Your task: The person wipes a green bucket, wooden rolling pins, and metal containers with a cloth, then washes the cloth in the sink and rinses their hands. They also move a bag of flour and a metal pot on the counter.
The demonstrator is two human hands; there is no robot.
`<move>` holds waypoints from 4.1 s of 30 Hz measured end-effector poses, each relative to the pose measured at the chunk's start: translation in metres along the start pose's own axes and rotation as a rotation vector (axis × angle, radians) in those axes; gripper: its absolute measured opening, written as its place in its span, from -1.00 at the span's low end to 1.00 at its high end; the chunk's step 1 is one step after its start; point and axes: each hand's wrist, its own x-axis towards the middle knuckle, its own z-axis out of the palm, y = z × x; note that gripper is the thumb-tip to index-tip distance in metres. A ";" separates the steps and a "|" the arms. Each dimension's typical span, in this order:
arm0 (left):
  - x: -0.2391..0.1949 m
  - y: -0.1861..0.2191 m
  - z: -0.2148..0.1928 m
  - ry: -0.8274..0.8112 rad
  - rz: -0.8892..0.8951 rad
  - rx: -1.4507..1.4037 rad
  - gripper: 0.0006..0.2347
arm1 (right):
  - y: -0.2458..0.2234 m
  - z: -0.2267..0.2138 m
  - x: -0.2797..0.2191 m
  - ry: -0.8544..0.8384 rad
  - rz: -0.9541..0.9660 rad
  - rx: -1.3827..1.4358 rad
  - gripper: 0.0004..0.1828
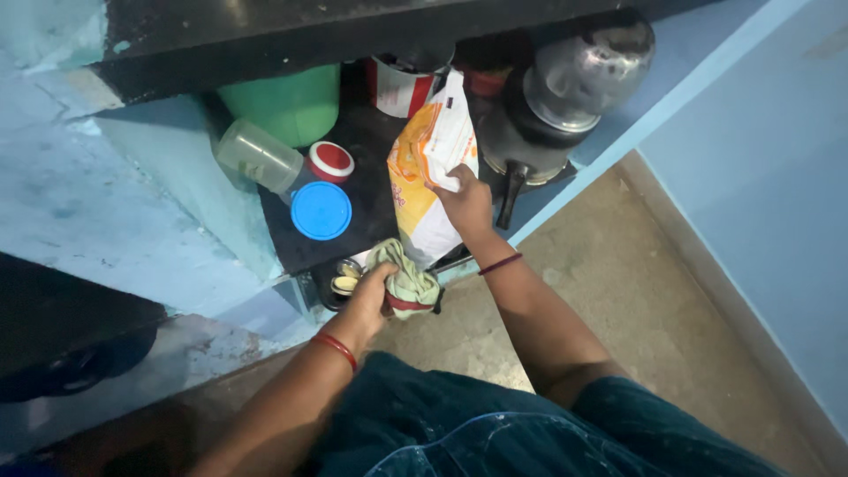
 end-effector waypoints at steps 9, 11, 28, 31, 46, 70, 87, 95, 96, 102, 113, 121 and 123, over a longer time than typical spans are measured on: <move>-0.007 -0.030 0.003 -0.089 -0.096 -0.094 -0.65 | 0.016 0.000 -0.028 0.064 0.089 0.516 -0.66; -0.015 -0.034 0.004 -0.095 -0.097 -0.187 -0.66 | 0.007 -0.006 -0.043 0.053 0.016 0.588 -0.67; -0.203 -0.058 -0.095 -0.359 -0.135 -0.301 -0.61 | -0.214 -0.064 -0.217 -0.214 -0.018 0.460 -0.72; -0.252 -0.065 -0.137 -0.306 -0.070 -0.325 -0.60 | -0.259 -0.053 -0.255 -0.291 -0.048 0.485 -0.72; -0.416 -0.069 -0.322 -0.023 0.001 -0.562 -0.60 | -0.430 0.065 -0.386 -0.564 -0.275 0.620 -0.70; -0.177 0.184 -0.383 -0.037 0.136 -0.405 -0.66 | -0.460 0.269 -0.159 -0.258 -0.480 0.251 -0.68; -0.165 0.375 -0.641 0.597 0.382 -0.321 -0.67 | -0.430 0.309 -0.255 -0.526 -0.842 -0.555 -0.25; -0.180 0.457 -0.629 0.715 0.346 0.013 -0.67 | -0.430 0.341 -0.243 -0.525 -0.779 -0.672 -0.24; -0.181 0.460 -0.627 0.708 0.350 0.026 -0.67 | -0.430 0.349 -0.238 -0.595 -0.742 -0.722 -0.30; -0.183 0.466 -0.622 0.670 0.365 0.081 -0.67 | -0.417 0.397 -0.192 -0.725 -0.221 -0.056 -0.49; -0.171 0.467 -0.597 0.584 0.420 0.126 -0.66 | -0.449 0.376 -0.177 -0.730 -0.086 0.034 -0.54; -0.172 0.414 -0.602 0.524 0.750 -0.059 -0.66 | -0.470 0.350 -0.188 -0.603 -0.733 -0.367 -0.56; -0.181 0.382 -0.600 0.490 0.830 -0.161 -0.65 | -0.473 0.339 -0.195 -0.481 -0.814 -0.188 -0.63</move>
